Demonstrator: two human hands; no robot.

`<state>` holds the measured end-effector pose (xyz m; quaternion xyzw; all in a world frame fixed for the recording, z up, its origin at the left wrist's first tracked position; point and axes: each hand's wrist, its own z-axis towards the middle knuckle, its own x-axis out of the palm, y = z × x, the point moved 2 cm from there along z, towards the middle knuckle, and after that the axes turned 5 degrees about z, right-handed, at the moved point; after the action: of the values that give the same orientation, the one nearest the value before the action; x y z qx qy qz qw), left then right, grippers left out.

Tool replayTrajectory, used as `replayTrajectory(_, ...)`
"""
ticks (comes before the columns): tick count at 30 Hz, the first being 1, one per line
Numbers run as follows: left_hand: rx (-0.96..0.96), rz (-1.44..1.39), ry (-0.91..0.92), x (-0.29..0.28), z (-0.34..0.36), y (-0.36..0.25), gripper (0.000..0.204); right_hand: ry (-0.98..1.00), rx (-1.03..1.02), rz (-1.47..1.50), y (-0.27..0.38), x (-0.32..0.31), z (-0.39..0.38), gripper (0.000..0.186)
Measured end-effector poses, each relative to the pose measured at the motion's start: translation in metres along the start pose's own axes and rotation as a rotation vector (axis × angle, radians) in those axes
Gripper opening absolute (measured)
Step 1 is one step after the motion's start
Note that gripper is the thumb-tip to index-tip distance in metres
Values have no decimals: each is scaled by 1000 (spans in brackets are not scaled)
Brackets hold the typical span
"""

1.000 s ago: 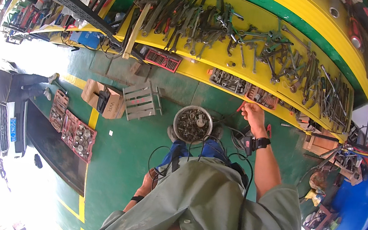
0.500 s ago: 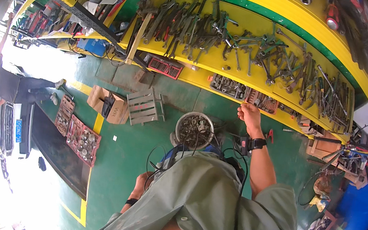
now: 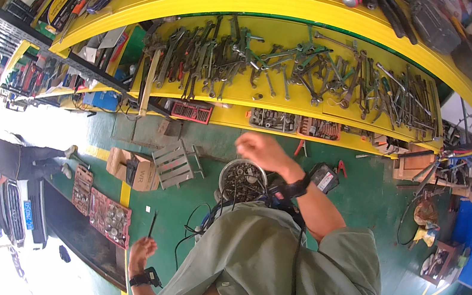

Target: The person lies on the floor beneath a vehicle and uses a yellow-handled screwdriver to pry at a component near the wheel well. They then stand, retrieve a ratchet and socket from a tool rack, and return to the vehicle to tighten bolts under the chassis.

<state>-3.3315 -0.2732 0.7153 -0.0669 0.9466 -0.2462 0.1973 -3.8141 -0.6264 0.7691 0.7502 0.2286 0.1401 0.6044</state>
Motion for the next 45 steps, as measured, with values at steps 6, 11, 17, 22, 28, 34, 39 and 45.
replayTrajectory(6, 714, 213, 254, 120, -60, -198, 21, 187, -138, 44, 69, 88, -7, 31)
replayTrajectory(11, 836, 266, 492, 164, -74, -225, 17, 228, -86, 69, 61, 112, -9, 29)
replayTrajectory(17, 794, 110, 451, 184, -50, -205, 13, 577, -166, -105, 83, 120, 13, 19)
replayTrajectory(22, 388, -151, 243, 154, -51, -182, 14, -186, -19, -389, 8, -11, 165, 27)
replayTrajectory(28, -111, 229, -406, 108, -61, 80, 16, -697, 112, -659, -96, -132, 319, 54)
replayTrajectory(34, -700, -172, -211, 245, -198, 279, 22, -442, 253, -755, -105, -157, 381, 39)
replayTrajectory(39, -705, -386, -152, 323, -239, 322, 27, -677, 98, -750, -73, -188, 369, 61)
replayTrajectory(45, -661, -717, -261, 338, -224, 361, 34, -60, -21, 635, 41, -106, 218, 30)
